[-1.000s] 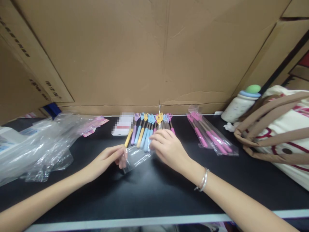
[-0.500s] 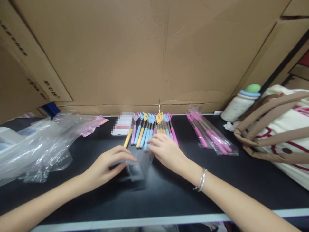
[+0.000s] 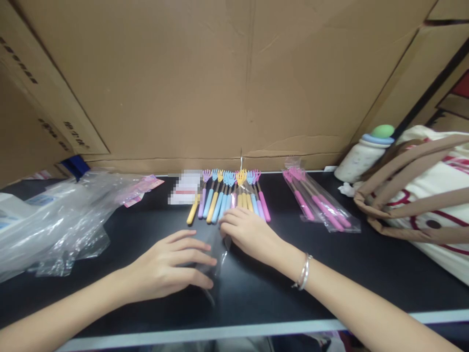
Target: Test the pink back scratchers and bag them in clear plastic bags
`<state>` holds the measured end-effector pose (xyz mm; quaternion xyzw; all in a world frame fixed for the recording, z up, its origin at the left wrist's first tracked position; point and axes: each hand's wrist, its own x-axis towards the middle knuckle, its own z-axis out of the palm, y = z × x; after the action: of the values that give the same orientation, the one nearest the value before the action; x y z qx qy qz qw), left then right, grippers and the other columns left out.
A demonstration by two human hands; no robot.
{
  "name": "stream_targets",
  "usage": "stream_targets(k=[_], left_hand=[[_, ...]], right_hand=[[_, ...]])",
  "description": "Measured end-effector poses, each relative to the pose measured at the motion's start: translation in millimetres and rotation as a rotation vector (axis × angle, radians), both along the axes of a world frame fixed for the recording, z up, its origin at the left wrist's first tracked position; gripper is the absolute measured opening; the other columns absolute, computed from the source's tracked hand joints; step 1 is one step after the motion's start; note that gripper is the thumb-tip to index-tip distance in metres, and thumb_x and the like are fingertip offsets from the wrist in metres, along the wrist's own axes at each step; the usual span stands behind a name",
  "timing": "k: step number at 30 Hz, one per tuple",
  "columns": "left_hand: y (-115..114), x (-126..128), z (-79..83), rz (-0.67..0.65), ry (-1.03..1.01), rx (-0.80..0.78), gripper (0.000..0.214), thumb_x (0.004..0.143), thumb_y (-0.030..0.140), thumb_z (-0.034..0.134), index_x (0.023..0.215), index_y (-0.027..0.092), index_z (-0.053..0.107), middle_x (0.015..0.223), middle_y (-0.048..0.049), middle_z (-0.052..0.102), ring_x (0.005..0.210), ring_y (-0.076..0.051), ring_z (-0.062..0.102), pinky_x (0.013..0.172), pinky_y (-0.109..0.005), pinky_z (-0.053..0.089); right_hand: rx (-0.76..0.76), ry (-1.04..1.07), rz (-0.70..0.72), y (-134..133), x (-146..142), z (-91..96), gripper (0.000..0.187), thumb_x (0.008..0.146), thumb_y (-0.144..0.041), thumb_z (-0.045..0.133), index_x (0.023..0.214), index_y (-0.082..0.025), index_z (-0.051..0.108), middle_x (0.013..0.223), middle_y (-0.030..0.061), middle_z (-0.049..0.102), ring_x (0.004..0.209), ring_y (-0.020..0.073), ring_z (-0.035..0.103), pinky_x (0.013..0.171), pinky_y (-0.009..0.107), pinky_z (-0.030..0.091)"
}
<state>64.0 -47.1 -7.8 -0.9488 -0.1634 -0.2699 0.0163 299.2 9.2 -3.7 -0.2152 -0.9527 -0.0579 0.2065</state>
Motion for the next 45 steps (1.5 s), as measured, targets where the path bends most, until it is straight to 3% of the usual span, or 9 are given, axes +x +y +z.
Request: stream_targets(k=[3,6,12,20,27,33,39,42,45], left_hand=[[1,0,-0.1,0.010,-0.044,-0.029,0.025,0.092,0.014,0.044,0.102,0.027,0.062,0.087,0.0053,0.069,0.088,-0.010,0.059,0.101,-0.028,0.032],[3,0,-1.7,0.053,-0.052,-0.055,0.021,0.092,0.016,0.044,0.100,0.025,0.062,0.077,0.0047,0.067,0.076,-0.010,0.058,0.093,-0.027,0.036],[4,3,-5.8,0.121,-0.059,-0.107,0.019,0.088,0.015,0.050,0.103,0.024,0.059,0.072,0.0028,0.059,0.070,-0.011,0.052,0.074,-0.024,0.040],[2,6,-6.5,0.168,-0.119,-0.173,0.035,0.080,0.002,0.046,0.108,0.021,0.051,0.076,0.0015,0.059,0.069,-0.013,0.050,0.065,-0.023,0.040],[4,4,1.8,0.140,-0.117,0.069,0.027,0.083,0.002,0.042,0.086,0.022,0.060,0.069,0.0005,0.053,0.066,-0.013,0.046,0.063,-0.024,0.037],[14,2,12.4,0.181,-0.185,0.189,0.024,0.088,0.006,0.042,0.088,0.020,0.061,0.073,-0.0010,0.055,0.065,-0.012,0.046,0.061,-0.022,0.039],[40,13,6.2,0.200,-0.187,0.259,0.027,0.092,0.012,0.039,0.086,0.022,0.064,0.076,-0.0004,0.055,0.067,-0.010,0.048,0.062,-0.020,0.040],[48,23,-3.1,0.178,-0.141,0.370,0.022,0.093,0.018,0.044,0.087,0.023,0.064,0.082,-0.0005,0.060,0.067,-0.010,0.048,0.062,-0.021,0.038],[48,27,-10.3,0.195,-0.143,0.388,0.017,0.091,0.020,0.048,0.088,0.024,0.064,0.088,0.0003,0.064,0.069,-0.010,0.050,0.062,-0.021,0.038]], right_hand=[[0.024,0.005,-0.014,-1,-1,1.9,0.026,0.088,-0.005,0.039,0.082,-0.019,0.061,0.097,0.0055,0.066,0.108,0.0209,0.054,0.089,0.036,0.048],[0.057,0.028,-0.019,-2,-2,3.5,0.027,0.088,-0.004,0.039,0.081,-0.018,0.062,0.093,0.0054,0.067,0.107,0.0215,0.054,0.087,0.037,0.049],[0.082,0.075,-0.016,-2,-2,4.0,0.028,0.088,-0.004,0.038,0.083,-0.019,0.061,0.097,0.0052,0.066,0.108,0.0213,0.053,0.088,0.039,0.050],[0.047,0.074,-0.035,-1,-1,4.1,0.026,0.085,-0.002,0.040,0.089,-0.019,0.059,0.096,0.0061,0.064,0.110,0.0212,0.052,0.090,0.038,0.048],[0.069,0.104,-0.057,-1,-1,5.8,0.028,0.081,0.002,0.041,0.093,-0.018,0.057,0.093,0.0071,0.061,0.101,0.0207,0.052,0.087,0.038,0.048],[0.087,0.216,-0.088,2,5,9.2,0.025,0.083,-0.003,0.043,0.099,-0.018,0.055,0.100,0.0096,0.060,0.104,0.0231,0.051,0.087,0.041,0.047],[-0.158,0.291,-0.123,1,5,0.7,0.020,0.085,-0.013,0.051,0.103,-0.020,0.055,0.093,0.0066,0.061,0.087,0.0187,0.058,0.075,0.034,0.050],[-0.320,0.309,-0.112,-1,2,-4.9,0.030,0.083,-0.014,0.055,0.112,-0.021,0.050,0.100,0.0061,0.062,0.087,0.0174,0.060,0.076,0.033,0.050],[-0.385,0.305,-0.097,-3,-1,-5.9,0.031,0.083,-0.015,0.056,0.112,-0.021,0.050,0.102,0.0062,0.062,0.088,0.0169,0.059,0.077,0.032,0.049]])
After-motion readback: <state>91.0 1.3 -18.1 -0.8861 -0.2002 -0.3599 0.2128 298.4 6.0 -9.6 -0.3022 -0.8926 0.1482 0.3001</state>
